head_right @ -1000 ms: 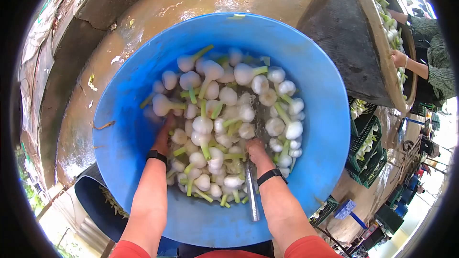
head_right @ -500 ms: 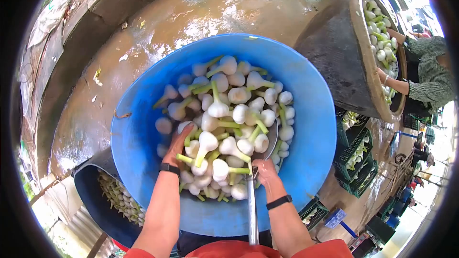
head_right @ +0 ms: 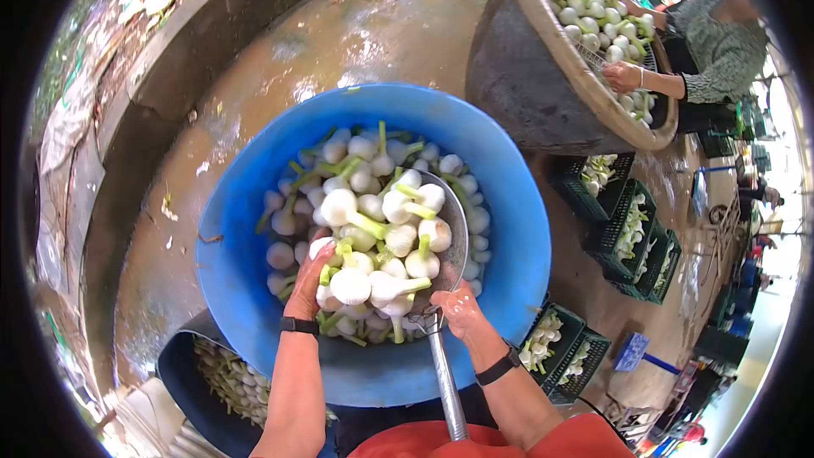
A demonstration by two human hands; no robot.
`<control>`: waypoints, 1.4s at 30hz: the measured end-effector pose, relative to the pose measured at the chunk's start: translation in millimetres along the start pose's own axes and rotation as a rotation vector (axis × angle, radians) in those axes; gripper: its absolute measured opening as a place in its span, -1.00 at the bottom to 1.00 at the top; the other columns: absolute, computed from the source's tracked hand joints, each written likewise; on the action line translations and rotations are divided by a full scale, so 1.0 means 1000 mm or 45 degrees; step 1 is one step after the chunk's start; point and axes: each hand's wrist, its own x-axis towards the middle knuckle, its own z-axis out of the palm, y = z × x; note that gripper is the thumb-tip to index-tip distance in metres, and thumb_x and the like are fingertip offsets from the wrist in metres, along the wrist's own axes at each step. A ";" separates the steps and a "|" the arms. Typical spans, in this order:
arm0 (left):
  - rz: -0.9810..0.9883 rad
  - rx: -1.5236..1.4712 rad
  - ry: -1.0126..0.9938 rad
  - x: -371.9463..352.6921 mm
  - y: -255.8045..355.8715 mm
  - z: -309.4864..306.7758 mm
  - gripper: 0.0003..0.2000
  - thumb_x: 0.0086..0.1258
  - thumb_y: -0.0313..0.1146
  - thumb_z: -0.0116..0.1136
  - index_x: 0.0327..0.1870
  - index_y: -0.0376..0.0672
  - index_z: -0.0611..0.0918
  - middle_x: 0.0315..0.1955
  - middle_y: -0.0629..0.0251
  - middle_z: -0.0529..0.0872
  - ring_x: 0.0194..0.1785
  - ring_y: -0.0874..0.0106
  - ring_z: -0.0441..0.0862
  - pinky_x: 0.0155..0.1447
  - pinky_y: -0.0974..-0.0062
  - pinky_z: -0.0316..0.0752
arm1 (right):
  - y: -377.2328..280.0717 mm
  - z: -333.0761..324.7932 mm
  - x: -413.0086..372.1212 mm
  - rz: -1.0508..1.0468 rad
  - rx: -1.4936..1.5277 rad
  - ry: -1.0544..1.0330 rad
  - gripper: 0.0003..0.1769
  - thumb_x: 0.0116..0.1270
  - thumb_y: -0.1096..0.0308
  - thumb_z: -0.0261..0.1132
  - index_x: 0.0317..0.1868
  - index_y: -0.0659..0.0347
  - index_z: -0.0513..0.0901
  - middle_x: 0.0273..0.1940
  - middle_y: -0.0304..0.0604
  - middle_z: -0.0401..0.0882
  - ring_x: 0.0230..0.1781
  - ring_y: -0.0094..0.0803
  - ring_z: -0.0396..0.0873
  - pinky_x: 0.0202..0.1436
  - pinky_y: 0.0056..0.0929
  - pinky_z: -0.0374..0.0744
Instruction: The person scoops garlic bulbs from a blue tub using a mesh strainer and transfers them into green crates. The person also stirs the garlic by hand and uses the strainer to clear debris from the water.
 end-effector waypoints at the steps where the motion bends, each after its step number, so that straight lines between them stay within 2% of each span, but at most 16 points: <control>1: -0.011 0.064 0.068 -0.006 0.007 0.005 -0.27 0.23 -0.12 0.24 0.39 -0.16 0.22 0.09 0.19 0.50 0.11 0.35 0.48 0.18 0.45 0.40 | -0.004 0.004 -0.007 -0.100 0.131 -0.083 -0.26 0.08 0.48 0.30 0.32 0.29 0.28 0.06 -0.19 0.52 -0.09 -0.50 0.53 0.03 -0.50 0.51; 2: 0.006 0.086 0.060 -0.010 0.012 0.005 -0.26 0.22 -0.13 0.24 0.40 -0.15 0.21 0.10 0.17 0.49 0.14 0.33 0.47 0.17 0.42 0.41 | -0.009 0.009 -0.011 -0.217 0.232 -0.286 -0.06 0.02 0.18 0.46 0.37 0.29 0.20 0.13 -0.16 0.47 0.02 -0.45 0.52 0.12 -0.46 0.48; 5: 0.052 0.027 0.034 -0.030 0.025 0.015 -0.25 0.22 -0.13 0.25 0.40 -0.16 0.19 0.12 0.16 0.48 0.16 0.33 0.46 0.17 0.41 0.42 | -0.025 0.024 -0.031 -0.240 0.111 -0.242 0.20 -0.16 -0.08 0.54 0.41 0.28 0.11 0.20 -0.12 0.42 0.14 -0.38 0.48 0.19 -0.41 0.45; 9: 0.130 0.025 0.023 -0.071 0.047 0.044 -0.24 0.20 -0.14 0.26 0.39 -0.19 0.19 0.14 0.14 0.46 0.16 0.33 0.46 0.17 0.39 0.44 | -0.038 0.030 -0.061 -0.235 0.130 -0.284 0.26 -0.18 -0.13 0.54 0.43 0.28 0.06 0.25 -0.10 0.36 0.21 -0.35 0.43 0.24 -0.36 0.42; 11: 0.183 0.097 0.026 -0.086 0.054 0.055 -0.25 0.20 -0.15 0.27 0.37 -0.20 0.21 0.14 0.13 0.46 0.16 0.33 0.47 0.16 0.39 0.45 | -0.037 0.028 -0.075 -0.206 0.102 -0.215 0.23 -0.16 -0.10 0.53 0.43 0.25 0.07 0.25 -0.13 0.37 0.18 -0.36 0.44 0.24 -0.35 0.43; 13: 0.182 0.125 0.022 -0.105 0.058 0.069 -0.27 0.20 -0.16 0.28 0.36 -0.23 0.23 0.14 0.13 0.46 0.17 0.33 0.46 0.19 0.40 0.42 | -0.026 0.023 -0.093 -0.291 0.285 -0.241 -0.16 0.07 0.58 0.19 0.42 0.13 0.15 0.12 -0.14 0.49 0.05 -0.37 0.53 0.05 -0.37 0.57; 15: 0.282 0.312 0.011 -0.097 0.047 0.050 -0.32 0.22 -0.19 0.27 0.34 -0.21 0.28 0.14 0.22 0.49 0.19 0.34 0.42 0.26 0.44 0.30 | -0.025 0.026 -0.104 -0.229 0.219 -0.165 -0.16 0.08 0.57 0.20 0.42 0.11 0.15 0.12 -0.12 0.49 0.03 -0.36 0.54 0.03 -0.40 0.58; 19: 0.150 0.304 -0.291 -0.110 0.055 0.077 -0.47 0.35 -0.22 0.14 0.30 -0.14 0.32 0.10 0.20 0.52 0.13 0.29 0.51 0.18 0.32 0.46 | -0.033 0.026 -0.152 -0.116 -0.177 0.237 -0.14 0.04 0.32 0.31 0.41 -0.02 0.21 0.08 0.07 0.44 0.07 -0.28 0.40 0.10 -0.27 0.46; 23: 0.224 0.397 -0.396 -0.139 0.052 0.107 -0.43 0.40 -0.17 0.07 0.36 -0.21 0.26 0.21 0.16 0.39 0.24 0.29 0.40 0.26 0.33 0.35 | 0.005 0.009 -0.173 -0.466 0.452 0.047 -0.18 0.02 0.54 0.17 0.40 0.15 0.23 0.16 -0.14 0.46 0.15 -0.37 0.42 0.23 -0.40 0.37; 28: 0.567 0.882 -0.773 -0.189 0.023 0.170 -0.41 0.41 -0.15 0.05 0.36 -0.25 0.24 0.23 0.14 0.37 0.25 0.30 0.38 0.27 0.35 0.33 | 0.018 -0.031 -0.249 -0.556 0.491 0.199 -0.20 0.03 0.57 0.11 0.39 0.16 0.23 0.15 -0.20 0.48 0.14 -0.46 0.41 0.21 -0.43 0.38; 29: 0.671 1.038 -0.860 -0.200 0.013 0.189 -0.41 0.41 -0.15 0.05 0.37 -0.27 0.23 0.23 0.14 0.37 0.24 0.30 0.38 0.27 0.35 0.32 | 0.018 -0.044 -0.266 -0.595 0.471 0.238 -0.20 0.02 0.57 0.11 0.39 0.16 0.23 0.15 -0.21 0.47 0.12 -0.48 0.41 0.20 -0.43 0.39; 30: 0.476 0.906 -0.809 -0.207 0.002 0.207 -0.38 0.40 -0.13 0.07 0.37 -0.29 0.21 0.23 0.11 0.37 0.25 0.30 0.37 0.29 0.35 0.30 | 0.020 -0.055 -0.283 -0.614 0.491 0.259 -0.20 0.02 0.57 0.11 0.39 0.16 0.23 0.15 -0.21 0.47 0.12 -0.48 0.41 0.20 -0.43 0.39; 37: 0.075 0.819 -1.076 -0.276 -0.147 0.332 -0.35 0.35 -0.18 0.14 0.38 -0.25 0.19 0.17 0.11 0.42 0.18 0.31 0.44 0.24 0.37 0.37 | 0.109 -0.171 -0.387 -0.713 0.757 0.587 -0.19 0.06 0.65 0.12 0.40 0.10 0.23 0.13 -0.20 0.49 0.13 -0.41 0.41 0.19 -0.48 0.40; 39: 0.008 0.894 -1.159 -0.278 -0.253 0.370 -0.37 0.33 -0.21 0.16 0.36 -0.26 0.23 0.16 0.14 0.43 0.17 0.33 0.45 0.23 0.38 0.38 | 0.161 -0.243 -0.427 -0.969 0.984 0.649 -0.19 0.07 0.63 0.16 0.41 0.11 0.23 0.13 -0.18 0.49 0.10 -0.43 0.43 0.16 -0.46 0.43; 41: -0.143 0.809 -1.222 -0.289 -0.336 0.393 -0.40 0.31 -0.24 0.19 0.32 -0.22 0.28 0.13 0.19 0.46 0.14 0.36 0.47 0.19 0.38 0.42 | 0.193 -0.300 -0.475 -0.699 0.867 0.903 -0.19 0.09 0.61 0.19 0.41 0.13 0.21 0.14 -0.18 0.48 0.07 -0.43 0.46 0.13 -0.45 0.45; 42: -0.238 0.746 -1.204 -0.290 -0.385 0.402 -0.41 0.30 -0.24 0.20 0.31 -0.19 0.29 0.11 0.19 0.48 0.12 0.36 0.48 0.18 0.39 0.43 | 0.219 -0.336 -0.489 -0.807 0.924 0.876 -0.24 0.10 0.61 0.19 0.38 0.16 0.25 0.11 -0.20 0.49 0.05 -0.45 0.47 0.11 -0.45 0.46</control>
